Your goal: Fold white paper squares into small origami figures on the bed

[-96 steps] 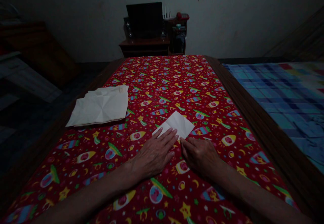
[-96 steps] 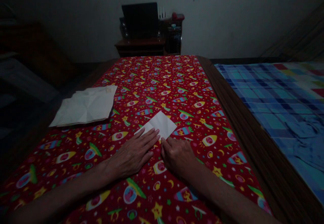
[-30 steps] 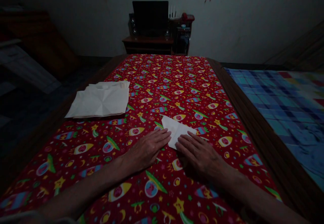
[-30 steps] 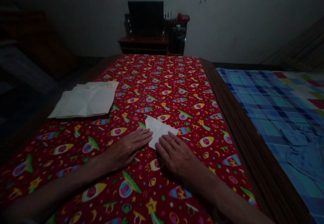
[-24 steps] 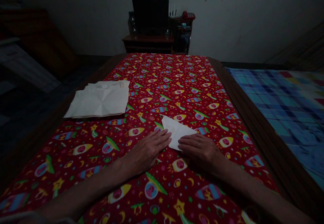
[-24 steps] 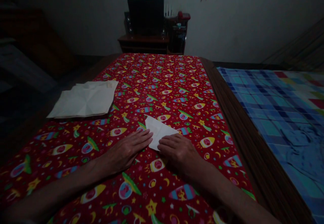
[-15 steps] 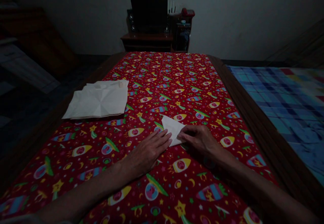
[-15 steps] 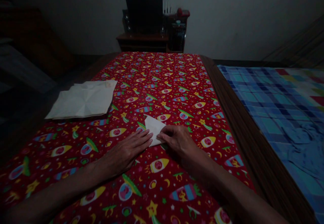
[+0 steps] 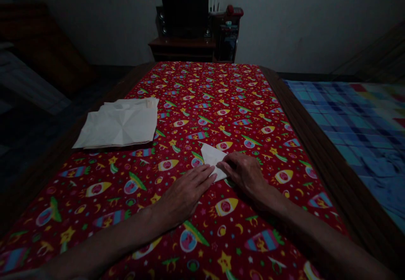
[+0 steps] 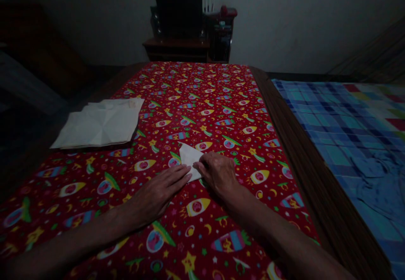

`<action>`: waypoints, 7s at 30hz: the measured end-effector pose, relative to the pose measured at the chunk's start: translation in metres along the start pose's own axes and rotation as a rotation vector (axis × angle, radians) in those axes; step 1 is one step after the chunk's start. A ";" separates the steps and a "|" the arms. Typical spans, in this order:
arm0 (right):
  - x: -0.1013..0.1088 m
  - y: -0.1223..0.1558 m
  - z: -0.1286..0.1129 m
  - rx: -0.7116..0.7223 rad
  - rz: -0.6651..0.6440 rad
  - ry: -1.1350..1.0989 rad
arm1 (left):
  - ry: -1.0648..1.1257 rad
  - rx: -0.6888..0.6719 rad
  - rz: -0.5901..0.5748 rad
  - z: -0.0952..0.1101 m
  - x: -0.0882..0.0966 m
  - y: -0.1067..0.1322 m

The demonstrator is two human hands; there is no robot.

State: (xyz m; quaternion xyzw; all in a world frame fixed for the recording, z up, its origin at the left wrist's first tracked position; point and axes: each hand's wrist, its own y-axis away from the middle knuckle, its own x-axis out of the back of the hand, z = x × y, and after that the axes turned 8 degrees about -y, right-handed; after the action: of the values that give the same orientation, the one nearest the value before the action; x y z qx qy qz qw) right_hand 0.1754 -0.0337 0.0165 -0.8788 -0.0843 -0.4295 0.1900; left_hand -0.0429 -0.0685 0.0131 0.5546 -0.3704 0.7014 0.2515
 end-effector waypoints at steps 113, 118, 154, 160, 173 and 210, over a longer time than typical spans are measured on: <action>0.002 0.035 0.000 0.336 -0.036 0.343 | 0.285 0.088 0.119 -0.053 -0.005 -0.067; 0.002 0.035 -0.001 0.335 -0.029 0.308 | 0.295 0.084 0.117 -0.053 -0.007 -0.067; 0.001 0.036 0.002 0.331 -0.043 0.290 | 0.273 0.110 0.121 -0.045 -0.010 -0.062; 0.001 0.035 0.001 0.319 -0.099 0.354 | 0.258 0.133 0.110 -0.042 -0.008 -0.060; 0.001 0.035 -0.001 0.299 -0.084 0.346 | 0.117 0.154 0.121 -0.039 -0.007 -0.058; 0.001 0.006 -0.013 -0.124 -0.016 0.152 | 0.059 0.003 0.039 -0.026 0.002 -0.053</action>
State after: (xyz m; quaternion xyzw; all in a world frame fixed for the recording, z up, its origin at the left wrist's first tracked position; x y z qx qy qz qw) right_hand 0.1689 -0.0439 0.0231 -0.8532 -0.0499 -0.5007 0.1374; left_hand -0.0189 -0.0160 0.0252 0.5267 -0.3724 0.7228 0.2479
